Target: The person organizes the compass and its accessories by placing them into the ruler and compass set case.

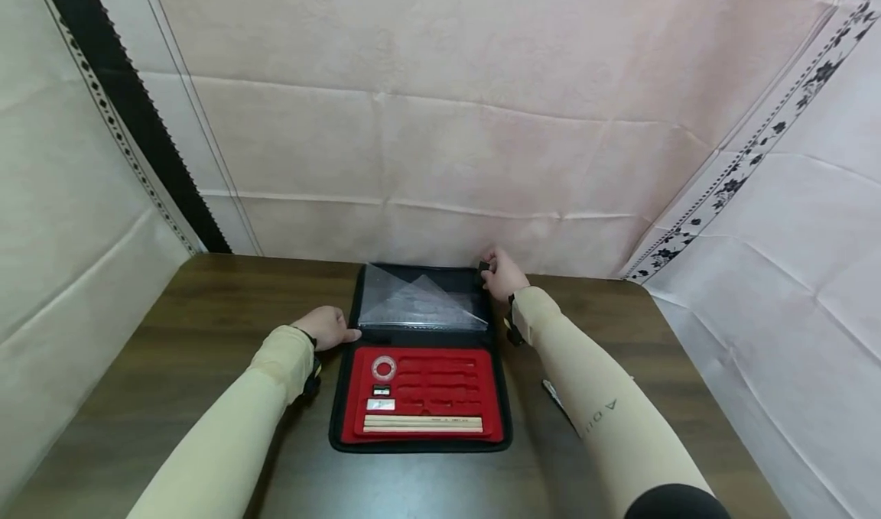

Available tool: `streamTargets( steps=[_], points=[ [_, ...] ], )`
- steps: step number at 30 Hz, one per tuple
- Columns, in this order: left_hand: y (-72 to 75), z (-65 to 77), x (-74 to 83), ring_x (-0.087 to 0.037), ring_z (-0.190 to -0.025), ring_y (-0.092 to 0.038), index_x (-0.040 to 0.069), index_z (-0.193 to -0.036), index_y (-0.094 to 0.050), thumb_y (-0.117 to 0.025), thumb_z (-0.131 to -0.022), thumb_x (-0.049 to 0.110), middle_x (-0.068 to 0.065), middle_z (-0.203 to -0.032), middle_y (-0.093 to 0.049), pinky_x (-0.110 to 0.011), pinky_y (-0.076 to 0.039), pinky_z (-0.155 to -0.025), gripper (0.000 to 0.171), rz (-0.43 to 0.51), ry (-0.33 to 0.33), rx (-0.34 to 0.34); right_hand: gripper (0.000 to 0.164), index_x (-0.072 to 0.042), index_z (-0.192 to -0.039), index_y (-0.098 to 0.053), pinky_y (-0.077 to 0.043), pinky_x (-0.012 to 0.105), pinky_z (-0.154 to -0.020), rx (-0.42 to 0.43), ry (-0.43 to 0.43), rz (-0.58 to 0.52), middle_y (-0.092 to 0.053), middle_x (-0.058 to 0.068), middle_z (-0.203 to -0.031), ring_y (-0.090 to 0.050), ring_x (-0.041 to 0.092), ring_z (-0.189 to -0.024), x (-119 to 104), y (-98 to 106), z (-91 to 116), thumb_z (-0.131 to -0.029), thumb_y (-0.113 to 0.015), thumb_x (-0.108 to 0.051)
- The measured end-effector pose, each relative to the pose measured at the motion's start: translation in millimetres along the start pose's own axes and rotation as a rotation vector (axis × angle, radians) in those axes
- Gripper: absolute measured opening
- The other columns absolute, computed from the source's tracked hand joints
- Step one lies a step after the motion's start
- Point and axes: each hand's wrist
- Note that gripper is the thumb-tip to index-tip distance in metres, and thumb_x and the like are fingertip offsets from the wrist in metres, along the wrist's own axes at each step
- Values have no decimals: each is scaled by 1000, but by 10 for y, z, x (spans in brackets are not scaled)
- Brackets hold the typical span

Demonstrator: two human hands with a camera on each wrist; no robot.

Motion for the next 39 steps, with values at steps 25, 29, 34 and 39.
streamTargets(
  steps=[25, 29, 34, 39],
  points=[
    [7, -33, -15, -19, -62, -46, 7, -74, -52, -64, -93, 33, -4, -64, -49, -31, -39, -58, 35, -34, -27, 0, 8, -6, -101, -65, -46, 40, -84, -29, 44, 208, -60, 9, -97, -56, 25, -91, 193, -192, 41, -94, -63, -9],
    [0, -47, -48, -17, -59, -46, 8, -71, -51, -64, -93, 33, -3, -60, -48, -30, -38, -57, 36, -51, -58, 10, 7, -7, -100, -63, -45, 39, -83, -76, 40, 215, -56, 10, -101, -55, 25, -92, 154, -171, 111, -96, -61, -11],
    [-19, -64, -63, -18, -59, -46, 8, -71, -51, -64, -93, 34, -3, -60, -48, -30, -39, -57, 36, -44, -64, 4, 7, -8, -101, -59, -46, 38, -77, 7, -11, 84, -59, 10, -97, -56, 24, -86, 132, -107, 102, -99, -56, -14],
    [-22, -57, -54, -19, -62, -47, 8, -73, -51, -64, -93, 35, -4, -63, -49, -30, -38, -58, 36, -57, -64, 12, 9, -4, -105, -55, -51, 37, -75, 138, -45, -135, -60, 13, -96, -64, 24, -84, 121, -58, 35, -101, -51, -11]
  ],
)
Point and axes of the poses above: each hand's wrist, its own z-axis away from the middle knuckle, its own y-axis out of the back of the hand, x = y × z
